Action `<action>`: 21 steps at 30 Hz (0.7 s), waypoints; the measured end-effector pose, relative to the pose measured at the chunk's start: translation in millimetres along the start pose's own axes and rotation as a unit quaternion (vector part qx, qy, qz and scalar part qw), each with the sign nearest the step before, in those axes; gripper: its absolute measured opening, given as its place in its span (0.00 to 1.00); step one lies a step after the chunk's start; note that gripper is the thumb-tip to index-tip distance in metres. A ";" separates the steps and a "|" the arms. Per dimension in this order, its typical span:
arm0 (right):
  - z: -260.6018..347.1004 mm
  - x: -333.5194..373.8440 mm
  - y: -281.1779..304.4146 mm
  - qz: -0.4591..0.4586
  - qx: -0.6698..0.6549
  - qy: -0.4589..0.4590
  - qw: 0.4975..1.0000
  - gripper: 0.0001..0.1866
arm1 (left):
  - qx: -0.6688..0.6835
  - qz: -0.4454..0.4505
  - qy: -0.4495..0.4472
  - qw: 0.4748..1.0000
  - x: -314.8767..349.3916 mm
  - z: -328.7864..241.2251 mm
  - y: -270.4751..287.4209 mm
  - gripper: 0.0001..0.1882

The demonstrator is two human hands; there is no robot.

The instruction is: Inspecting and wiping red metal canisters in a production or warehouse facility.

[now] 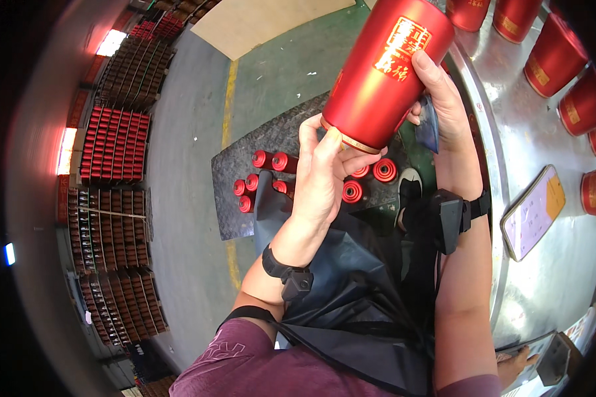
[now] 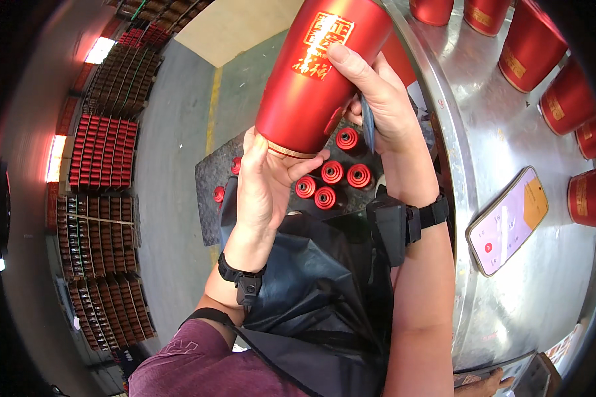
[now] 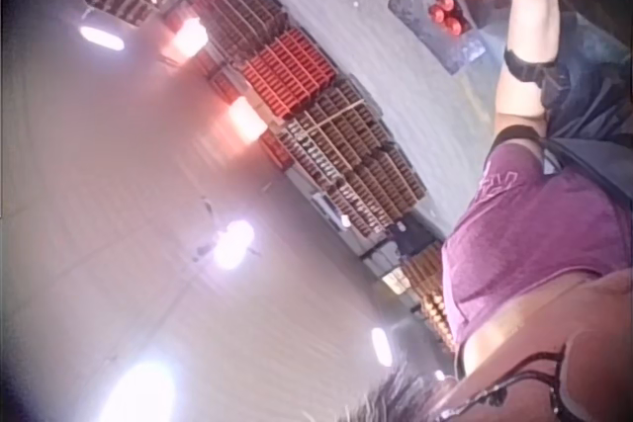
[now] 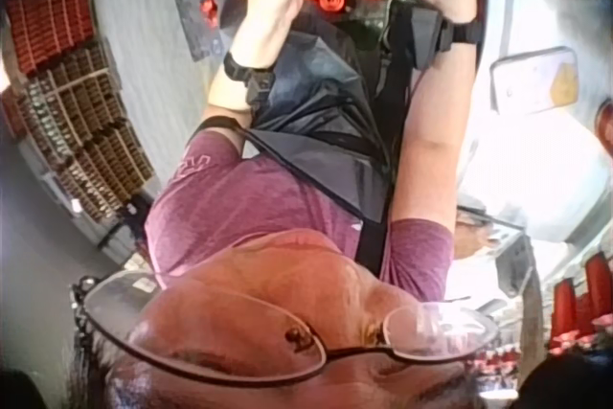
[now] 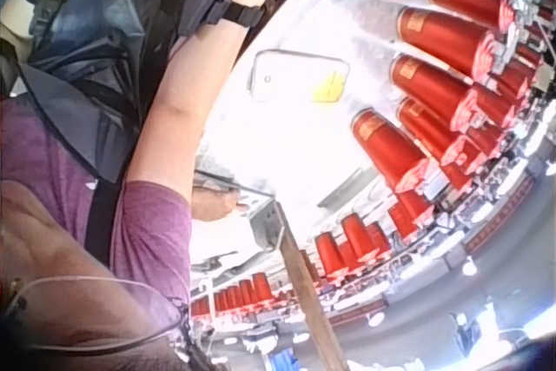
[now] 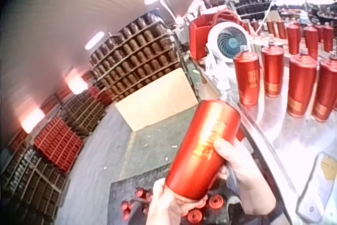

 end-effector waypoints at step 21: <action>20.5 1.1 -15.1 -0.021 0.093 0.115 0.989 0.24 | 0.150 0.033 0.146 0.977 -7.2 36.5 -4.7 0.34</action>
Point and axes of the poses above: each hand's wrist, its own x-axis away from the middle knuckle, its own y-axis out of the back of the hand, z = x × y, the point moved 10 cm from there along -x, towards the middle knuckle, and after that the axes turned 5 degrees about -x, right-handed, at the moved point
